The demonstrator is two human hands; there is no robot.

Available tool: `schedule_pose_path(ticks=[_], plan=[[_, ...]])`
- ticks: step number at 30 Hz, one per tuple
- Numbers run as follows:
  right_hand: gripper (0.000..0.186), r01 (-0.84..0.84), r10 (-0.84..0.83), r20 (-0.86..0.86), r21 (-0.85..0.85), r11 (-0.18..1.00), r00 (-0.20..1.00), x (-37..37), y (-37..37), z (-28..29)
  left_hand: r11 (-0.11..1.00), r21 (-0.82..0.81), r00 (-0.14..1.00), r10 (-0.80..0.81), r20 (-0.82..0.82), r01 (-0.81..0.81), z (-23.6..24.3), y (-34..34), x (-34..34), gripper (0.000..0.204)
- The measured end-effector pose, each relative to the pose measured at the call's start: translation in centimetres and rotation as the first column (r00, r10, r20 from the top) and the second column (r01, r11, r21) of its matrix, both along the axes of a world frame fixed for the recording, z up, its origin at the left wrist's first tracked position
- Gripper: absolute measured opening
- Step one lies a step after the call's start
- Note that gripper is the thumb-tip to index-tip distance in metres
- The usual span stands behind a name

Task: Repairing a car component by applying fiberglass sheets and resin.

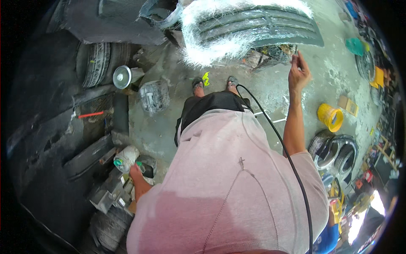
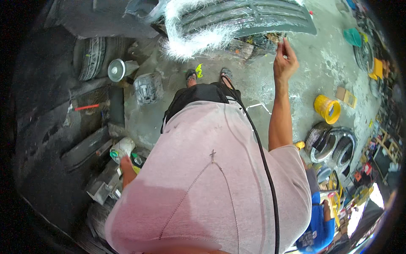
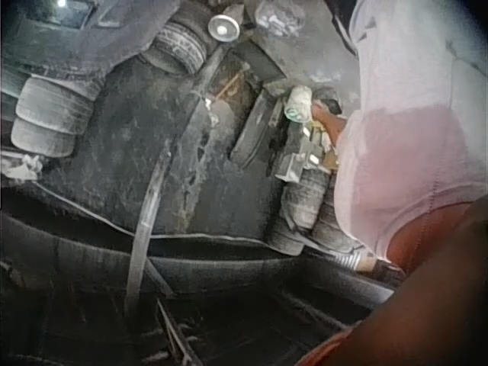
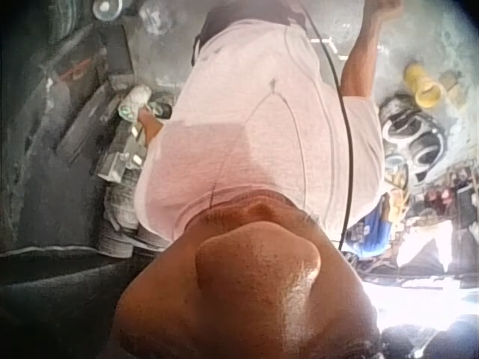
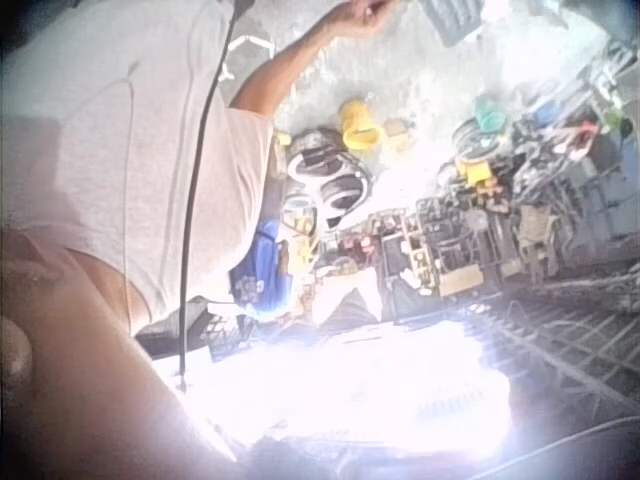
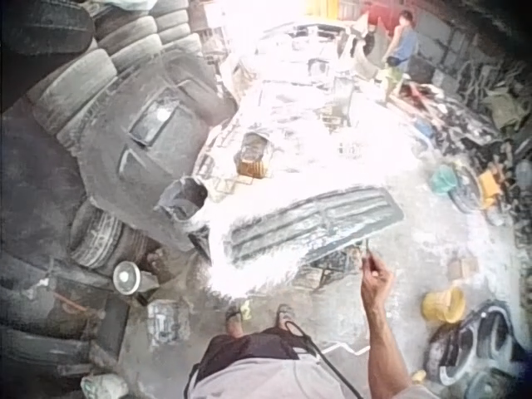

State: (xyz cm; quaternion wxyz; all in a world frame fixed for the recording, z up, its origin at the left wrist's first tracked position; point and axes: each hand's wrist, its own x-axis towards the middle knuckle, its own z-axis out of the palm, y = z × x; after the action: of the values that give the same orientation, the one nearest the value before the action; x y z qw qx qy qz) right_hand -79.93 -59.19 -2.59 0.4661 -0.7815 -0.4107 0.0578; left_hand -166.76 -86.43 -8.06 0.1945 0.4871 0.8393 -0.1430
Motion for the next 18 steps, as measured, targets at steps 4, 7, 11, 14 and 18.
schedule_pose_path(ticks=[4,7,11,14,18], plan=[[0.035,-0.281,0.292,0.238,-0.078,0.956,0.926,-4.0,-1.4,1.0,0.081,-0.146,-0.024,0.796,0.605,-0.986,-2.8,-1.0,0.1,0.044],[0.052,-0.505,0.558,0.394,-0.237,0.83,0.73,-10.3,1.3,-0.3,0.37,-0.115,0.202,0.713,0.671,-0.922,-6.5,8.3,6.7,0.042],[0.065,-0.47,0.763,0.29,-0.647,0.601,0.578,-17.1,2.7,-1.4,0.725,-0.091,0.334,0.421,0.843,-0.682,-7.9,23.5,15.8,0.037],[0.065,-0.368,0.704,0.373,-0.653,0.662,0.605,-17.2,2.7,0.1,0.912,-0.021,0.331,0.17,0.928,-0.41,-5.4,32.0,20.5,0.031],[0.057,-0.363,0.449,0.516,-0.264,0.893,0.729,-15.9,2.5,3.5,0.953,-0.083,0.109,0.119,0.987,-0.291,0.7,38.0,27.1,0.036]])
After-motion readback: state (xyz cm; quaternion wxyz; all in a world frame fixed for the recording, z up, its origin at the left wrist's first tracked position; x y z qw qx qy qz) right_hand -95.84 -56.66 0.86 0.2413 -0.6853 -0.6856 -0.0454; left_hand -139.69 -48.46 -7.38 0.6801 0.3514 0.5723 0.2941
